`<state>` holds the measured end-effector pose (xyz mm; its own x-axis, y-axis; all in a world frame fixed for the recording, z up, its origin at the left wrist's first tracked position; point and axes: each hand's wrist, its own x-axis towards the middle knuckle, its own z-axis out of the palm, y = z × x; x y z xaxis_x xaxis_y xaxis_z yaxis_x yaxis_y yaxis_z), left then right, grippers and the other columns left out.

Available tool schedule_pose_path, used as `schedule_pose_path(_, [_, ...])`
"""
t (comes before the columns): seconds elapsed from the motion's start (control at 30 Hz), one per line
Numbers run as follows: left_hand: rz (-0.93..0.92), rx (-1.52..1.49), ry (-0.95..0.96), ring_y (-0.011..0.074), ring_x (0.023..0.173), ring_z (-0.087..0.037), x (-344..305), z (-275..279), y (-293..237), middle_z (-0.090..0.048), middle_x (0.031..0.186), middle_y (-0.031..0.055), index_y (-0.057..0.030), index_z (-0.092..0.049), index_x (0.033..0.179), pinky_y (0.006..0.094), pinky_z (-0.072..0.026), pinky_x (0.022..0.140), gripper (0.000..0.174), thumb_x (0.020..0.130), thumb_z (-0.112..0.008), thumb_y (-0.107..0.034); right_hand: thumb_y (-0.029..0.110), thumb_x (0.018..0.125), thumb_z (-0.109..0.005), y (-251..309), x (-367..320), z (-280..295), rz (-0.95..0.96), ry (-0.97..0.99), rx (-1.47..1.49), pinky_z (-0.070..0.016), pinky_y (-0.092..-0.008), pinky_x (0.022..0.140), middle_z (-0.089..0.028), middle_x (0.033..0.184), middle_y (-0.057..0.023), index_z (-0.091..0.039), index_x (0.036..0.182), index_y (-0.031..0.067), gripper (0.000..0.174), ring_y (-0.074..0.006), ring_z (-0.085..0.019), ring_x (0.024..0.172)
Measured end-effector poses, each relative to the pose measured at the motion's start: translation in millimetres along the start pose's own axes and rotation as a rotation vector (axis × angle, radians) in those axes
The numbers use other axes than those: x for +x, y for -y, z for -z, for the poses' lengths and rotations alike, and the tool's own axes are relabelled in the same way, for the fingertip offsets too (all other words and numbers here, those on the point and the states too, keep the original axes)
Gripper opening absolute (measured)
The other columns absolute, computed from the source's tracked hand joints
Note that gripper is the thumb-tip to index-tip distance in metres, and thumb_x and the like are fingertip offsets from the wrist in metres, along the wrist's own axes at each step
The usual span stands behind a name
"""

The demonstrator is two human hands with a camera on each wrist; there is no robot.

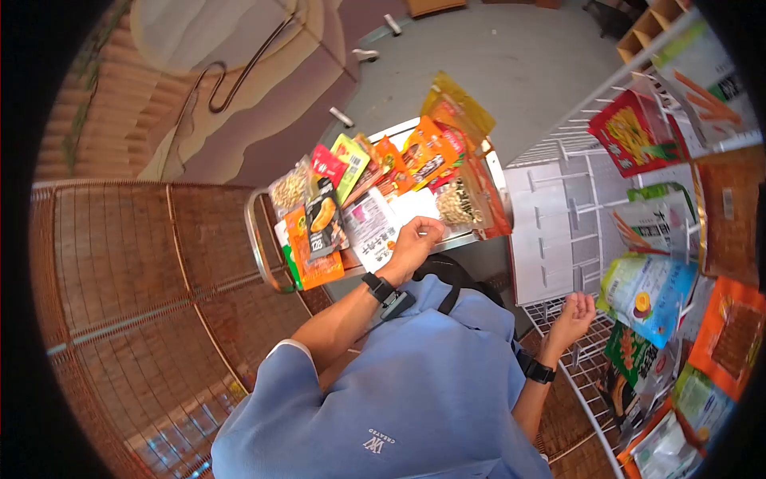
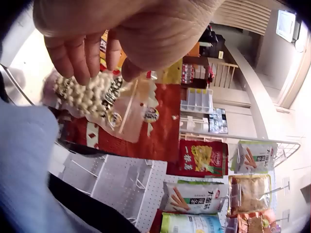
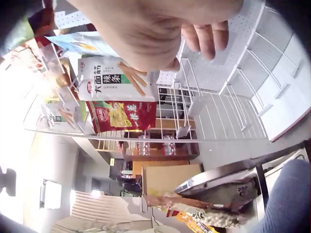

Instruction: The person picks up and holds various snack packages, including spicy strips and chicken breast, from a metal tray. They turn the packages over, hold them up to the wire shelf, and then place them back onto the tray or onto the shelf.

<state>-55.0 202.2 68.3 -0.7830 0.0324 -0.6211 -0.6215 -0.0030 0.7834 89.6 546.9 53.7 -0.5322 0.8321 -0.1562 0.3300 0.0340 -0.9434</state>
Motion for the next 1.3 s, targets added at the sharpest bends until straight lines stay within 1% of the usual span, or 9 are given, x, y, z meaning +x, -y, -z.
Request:
schedule_pose_path(0.1, [0.040, 0.011, -0.124, 0.0139, 0.095, -0.062, 2.3, 28.3, 26.2, -0.065, 0.104, 0.0043, -0.0066, -0.061, 0.112, 0.0307, -0.0491, 0.083, 0.023, 0.095, -0.068, -0.020, 0.013, 0.097, -0.067, 10.0, -11.2, -19.1, -0.154, 0.180, -0.001, -0.0508, -0.0272, 0.082, -0.065, 0.114, -0.0117, -0.052, 0.129, -0.0016, 0.038, -0.0146, -0.062, 0.096])
schedule_pose_path(0.17, [0.004, 0.043, -0.309, 0.0153, 0.095, -0.060, -1.2, 45.0, 38.6, -0.063, 0.107, 0.0063, -0.0056, -0.058, 0.116, 0.0318, -0.0495, 0.082, 0.033, 0.092, -0.072, -0.022, 0.015, 0.097, -0.068, 7.5, -13.9, -27.5, -0.175, 0.479, -0.091, -0.0513, -0.0272, 0.081, -0.067, 0.103, -0.0071, -0.056, 0.125, -0.0014, 0.034, -0.0138, -0.063, 0.089])
schedule_pose_path(0.33, [-0.072, 0.384, -0.733, 0.0255, 0.110, -0.054, -1.5, 111.1, 100.0, -0.056, 0.115, 0.0174, 0.0016, -0.053, 0.121, 0.0405, -0.0462, 0.093, 0.052, 0.085, -0.079, -0.025, 0.014, 0.097, -0.068, 23.3, -28.9, -54.7, -0.041, 0.772, -0.255, -0.0512, -0.0267, 0.084, -0.071, 0.108, -0.0108, -0.061, 0.117, -0.0005, 0.025, -0.0138, -0.065, 0.095])
schedule_pose_path(0.43, [-0.132, 0.364, -1.070, 0.0248, 0.096, -0.058, -3.8, 142.7, 131.1, -0.058, 0.106, 0.0137, 0.0012, -0.053, 0.118, 0.0395, -0.0493, 0.084, 0.047, 0.086, -0.078, -0.022, 0.014, 0.097, -0.068, 24.7, -27.8, -62.5, -0.021, 0.847, -0.336, -0.0515, -0.0278, 0.085, -0.071, 0.107, -0.0107, -0.061, 0.116, -0.0012, 0.025, -0.0143, -0.065, 0.095])
schedule_pose_path(0.63, [0.340, -0.559, -1.063, 0.0154, 0.064, -0.056, -11.6, 188.3, 130.1, -0.060, 0.084, 0.0025, -0.0051, -0.053, 0.109, 0.0298, -0.0477, 0.059, 0.033, 0.090, -0.075, -0.022, 0.015, 0.097, -0.068, 41.0, -25.0, -78.3, 0.023, 0.947, -0.493, -0.0520, -0.0296, 0.087, -0.070, 0.108, -0.0111, -0.061, 0.116, -0.0011, 0.026, -0.0160, -0.066, 0.097])
schedule_pose_path(0.77, [0.256, -0.866, -1.022, 0.0132, 0.072, -0.062, 3.4, 204.3, 151.2, -0.065, 0.089, 0.0019, -0.0114, -0.059, 0.100, 0.0243, -0.0480, 0.058, 0.018, 0.094, -0.072, -0.021, 0.017, 0.097, -0.068, 37.9, -20.5, -87.5, 0.085, 1.014, -0.494, -0.0520, -0.0297, 0.087, -0.070, 0.108, -0.0110, -0.061, 0.116, -0.0007, 0.027, -0.0163, -0.066, 0.096])
schedule_pose_path(1.1, [0.266, -0.831, -0.977, 0.0100, 0.057, -0.060, -8.1, 215.0, 172.4, -0.062, 0.074, 0.0019, -0.0085, -0.062, 0.092, 0.0222, -0.0538, 0.052, 0.006, 0.095, -0.066, -0.011, 0.021, 0.097, -0.070, 38.7, -19.4, -103.8, 0.096, 1.053, -0.486, -0.0510, -0.0275, 0.083, -0.069, 0.098, -0.0076, -0.063, 0.112, -0.0018, 0.028, -0.0139, -0.064, 0.090])
schedule_pose_path(1.13, [0.193, -0.878, -0.940, 0.0129, 0.060, -0.061, -15.3, 214.3, 178.3, -0.060, 0.076, 0.0044, -0.0101, -0.050, 0.097, 0.0225, -0.0524, 0.052, 0.020, 0.090, -0.068, -0.002, 0.020, 0.097, -0.070, 39.3, -19.8, -104.7, 0.088, 1.056, -0.493, -0.0509, -0.0273, 0.082, -0.069, 0.097, -0.0072, -0.063, 0.112, -0.0017, 0.028, -0.0135, -0.063, 0.089])
schedule_pose_path(1.3, [0.148, -0.871, -1.106, 0.0135, 0.061, -0.061, -37.4, 201.8, 183.4, -0.061, 0.079, 0.0060, -0.0098, -0.050, 0.100, 0.0235, -0.0532, 0.053, 0.020, 0.091, -0.066, 0.000, 0.019, 0.096, -0.070, 31.7, -15.6, -103.0, 0.065, 1.079, -0.506, -0.0526, -0.0299, 0.085, -0.070, 0.102, -0.0113, -0.062, 0.114, -0.0020, 0.029, -0.0164, -0.066, 0.093])
